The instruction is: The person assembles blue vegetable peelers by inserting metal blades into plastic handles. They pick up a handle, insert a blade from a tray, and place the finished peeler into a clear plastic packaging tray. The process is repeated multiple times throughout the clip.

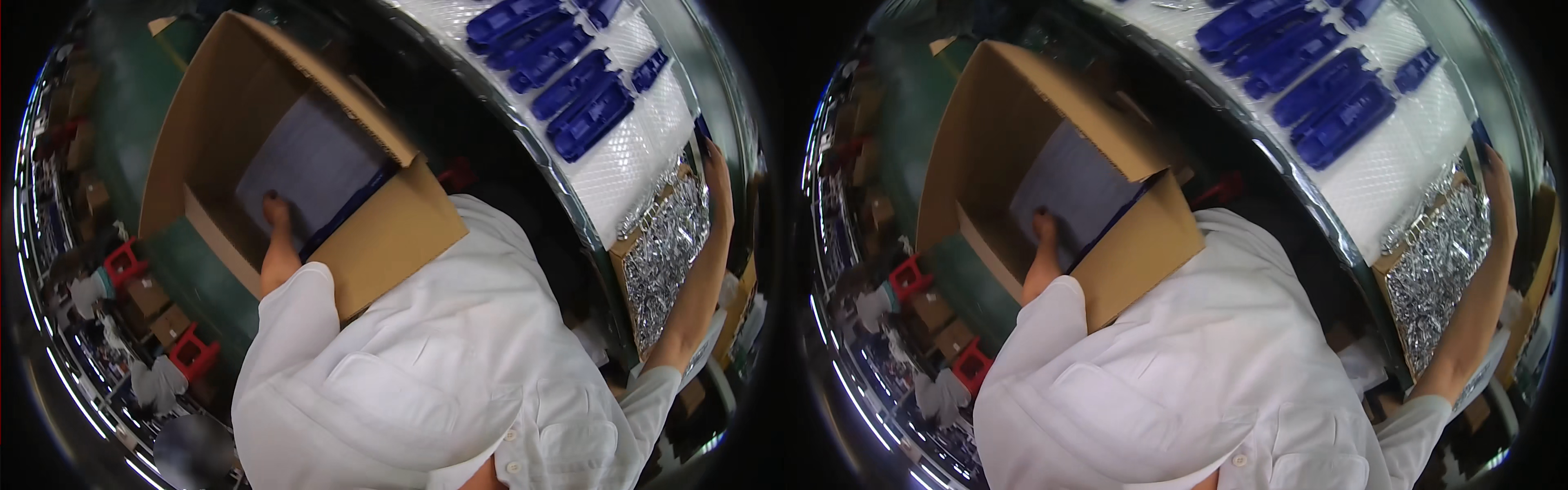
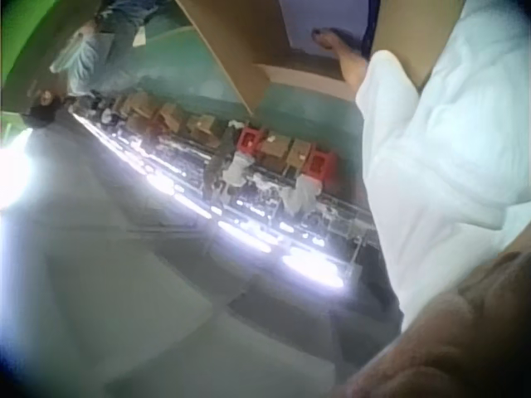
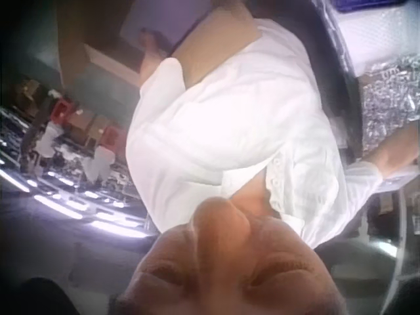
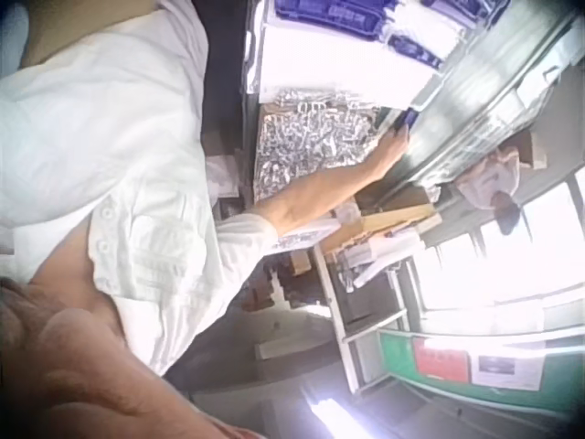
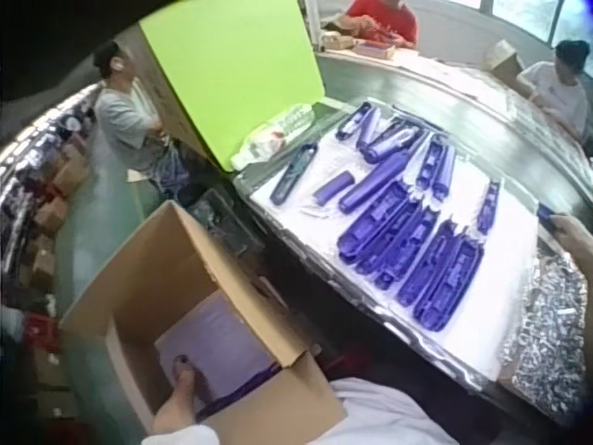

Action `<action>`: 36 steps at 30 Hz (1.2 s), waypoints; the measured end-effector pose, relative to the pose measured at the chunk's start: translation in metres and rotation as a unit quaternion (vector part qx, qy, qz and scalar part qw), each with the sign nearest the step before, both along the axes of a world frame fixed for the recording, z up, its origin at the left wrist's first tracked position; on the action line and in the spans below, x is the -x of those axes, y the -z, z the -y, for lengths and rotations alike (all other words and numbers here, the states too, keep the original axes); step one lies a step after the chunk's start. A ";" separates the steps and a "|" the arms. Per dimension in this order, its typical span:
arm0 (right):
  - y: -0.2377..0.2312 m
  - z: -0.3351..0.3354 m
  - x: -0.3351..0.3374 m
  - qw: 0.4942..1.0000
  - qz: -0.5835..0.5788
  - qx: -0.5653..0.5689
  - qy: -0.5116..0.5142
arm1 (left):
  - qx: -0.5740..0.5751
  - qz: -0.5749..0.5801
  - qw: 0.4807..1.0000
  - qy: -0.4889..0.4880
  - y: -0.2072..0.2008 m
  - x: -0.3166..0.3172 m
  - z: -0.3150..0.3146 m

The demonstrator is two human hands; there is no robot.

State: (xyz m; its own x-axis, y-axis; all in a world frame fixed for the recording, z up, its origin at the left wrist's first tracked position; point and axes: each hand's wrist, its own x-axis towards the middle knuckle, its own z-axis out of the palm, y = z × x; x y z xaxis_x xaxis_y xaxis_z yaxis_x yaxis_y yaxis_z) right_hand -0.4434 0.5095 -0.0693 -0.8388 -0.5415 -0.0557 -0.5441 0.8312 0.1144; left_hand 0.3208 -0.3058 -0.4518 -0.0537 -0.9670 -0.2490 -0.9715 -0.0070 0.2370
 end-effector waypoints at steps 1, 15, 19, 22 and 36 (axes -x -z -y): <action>-0.004 0.011 0.000 1.000 -0.006 -0.003 0.006 | 0.001 0.010 1.000 -0.013 -0.009 -0.019 0.004; -0.106 0.134 -0.317 0.994 -0.082 0.068 -0.036 | -0.292 0.004 0.850 0.438 -0.077 -0.018 -0.088; -0.102 0.134 -0.364 0.989 -0.118 0.076 0.039 | -0.300 0.102 0.811 0.493 -0.077 0.006 -0.087; -0.101 0.118 -0.391 0.983 -0.128 0.110 0.071 | -0.296 0.111 0.791 0.524 -0.087 0.030 -0.089; -0.078 0.073 -0.465 0.922 -0.107 0.268 0.257 | -0.481 -0.252 0.816 0.199 -0.112 0.042 -0.047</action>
State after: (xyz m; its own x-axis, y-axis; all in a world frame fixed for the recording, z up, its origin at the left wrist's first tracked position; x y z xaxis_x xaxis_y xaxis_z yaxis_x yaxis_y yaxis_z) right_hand 0.0219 0.4363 0.0086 -0.9529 0.0288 0.3020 -0.0758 0.9414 -0.3286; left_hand 0.2793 -0.2585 -0.3402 -0.6457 -0.2192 -0.7314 -0.7228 -0.1335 0.6781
